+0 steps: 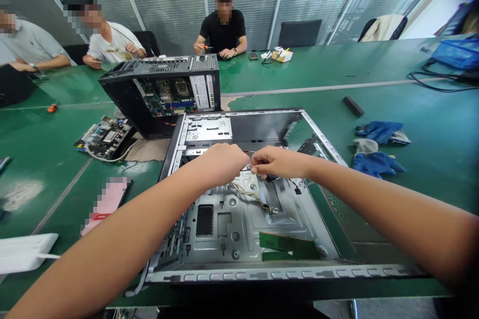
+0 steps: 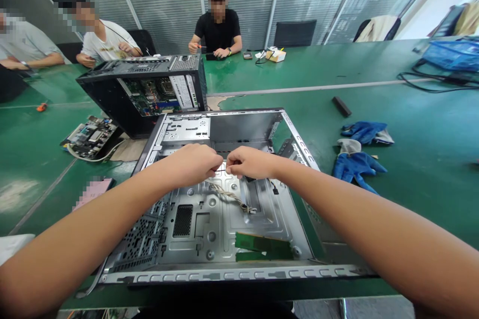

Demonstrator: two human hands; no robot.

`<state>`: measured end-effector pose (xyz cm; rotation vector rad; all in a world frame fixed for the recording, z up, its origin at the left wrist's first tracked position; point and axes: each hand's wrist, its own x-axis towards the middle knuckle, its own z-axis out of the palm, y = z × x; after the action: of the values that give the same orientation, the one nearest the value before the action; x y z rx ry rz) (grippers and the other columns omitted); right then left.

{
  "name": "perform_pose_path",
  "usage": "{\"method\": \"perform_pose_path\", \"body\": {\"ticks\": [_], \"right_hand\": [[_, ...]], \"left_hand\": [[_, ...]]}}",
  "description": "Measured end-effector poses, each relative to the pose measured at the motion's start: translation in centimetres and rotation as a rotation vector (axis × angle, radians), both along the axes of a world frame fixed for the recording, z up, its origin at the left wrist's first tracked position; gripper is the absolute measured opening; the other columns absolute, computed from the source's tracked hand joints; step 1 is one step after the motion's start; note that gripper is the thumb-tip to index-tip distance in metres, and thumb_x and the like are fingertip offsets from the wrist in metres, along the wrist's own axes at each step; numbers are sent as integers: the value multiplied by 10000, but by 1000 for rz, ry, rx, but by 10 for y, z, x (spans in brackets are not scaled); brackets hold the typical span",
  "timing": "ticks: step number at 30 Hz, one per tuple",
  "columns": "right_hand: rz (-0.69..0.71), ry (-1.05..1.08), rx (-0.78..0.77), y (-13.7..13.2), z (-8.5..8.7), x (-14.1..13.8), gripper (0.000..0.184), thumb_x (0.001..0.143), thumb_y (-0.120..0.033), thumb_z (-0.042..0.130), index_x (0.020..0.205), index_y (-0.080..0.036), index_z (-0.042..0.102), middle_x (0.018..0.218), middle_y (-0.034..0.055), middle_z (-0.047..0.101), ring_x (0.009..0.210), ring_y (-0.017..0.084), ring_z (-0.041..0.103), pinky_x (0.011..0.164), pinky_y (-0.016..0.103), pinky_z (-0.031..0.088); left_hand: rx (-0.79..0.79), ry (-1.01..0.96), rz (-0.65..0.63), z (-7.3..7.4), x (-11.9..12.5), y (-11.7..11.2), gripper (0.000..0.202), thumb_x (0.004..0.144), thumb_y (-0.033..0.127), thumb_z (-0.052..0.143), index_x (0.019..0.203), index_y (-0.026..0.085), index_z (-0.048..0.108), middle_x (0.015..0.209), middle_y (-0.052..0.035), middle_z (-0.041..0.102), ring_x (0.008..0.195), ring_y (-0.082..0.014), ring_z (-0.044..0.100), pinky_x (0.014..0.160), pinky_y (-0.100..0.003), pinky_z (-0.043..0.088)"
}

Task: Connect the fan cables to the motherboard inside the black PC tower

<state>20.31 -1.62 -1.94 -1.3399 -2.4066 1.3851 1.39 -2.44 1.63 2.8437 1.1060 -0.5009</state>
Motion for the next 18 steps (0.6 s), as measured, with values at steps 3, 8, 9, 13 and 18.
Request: {"method": "perform_pose_path", "body": {"ticks": [3,8,9,13,18], "right_hand": [[-1,-4,5,0,0,0,125,802,-285,571,717,-194,559,678,14,632,605,135,501,581,284,338],[0,10,0,1,-2,2,116,810,-290,564,749,-193,581,695,17,642,618,140,518,589,284,354],[1,12,0,2,-3,2,115,810,-291,564,756,-192,587,698,17,646,622,141,524,592,284,358],[1,14,5,2,-4,2,110,810,-286,567,772,-187,596,693,20,648,640,145,547,616,282,383],[-16,22,-8,0,-2,1,88,802,-269,573,778,-186,590,699,26,646,654,152,569,628,281,406]], "left_hand": [[-6,4,11,0,0,0,145,844,212,594,948,163,681,889,-119,682,753,-197,612,678,-307,431],[18,-11,0,-1,-1,0,176,836,134,539,928,176,683,875,-102,682,733,-177,593,666,-297,416],[20,-9,-8,0,-1,0,196,819,110,532,926,176,683,872,-101,680,732,-183,593,663,-303,415],[14,4,-13,2,-2,0,287,752,40,526,947,174,688,882,-109,671,755,-204,599,682,-323,415],[22,-4,-6,5,-3,-2,312,739,6,514,950,172,672,881,-110,668,747,-189,593,671,-308,407]]}}
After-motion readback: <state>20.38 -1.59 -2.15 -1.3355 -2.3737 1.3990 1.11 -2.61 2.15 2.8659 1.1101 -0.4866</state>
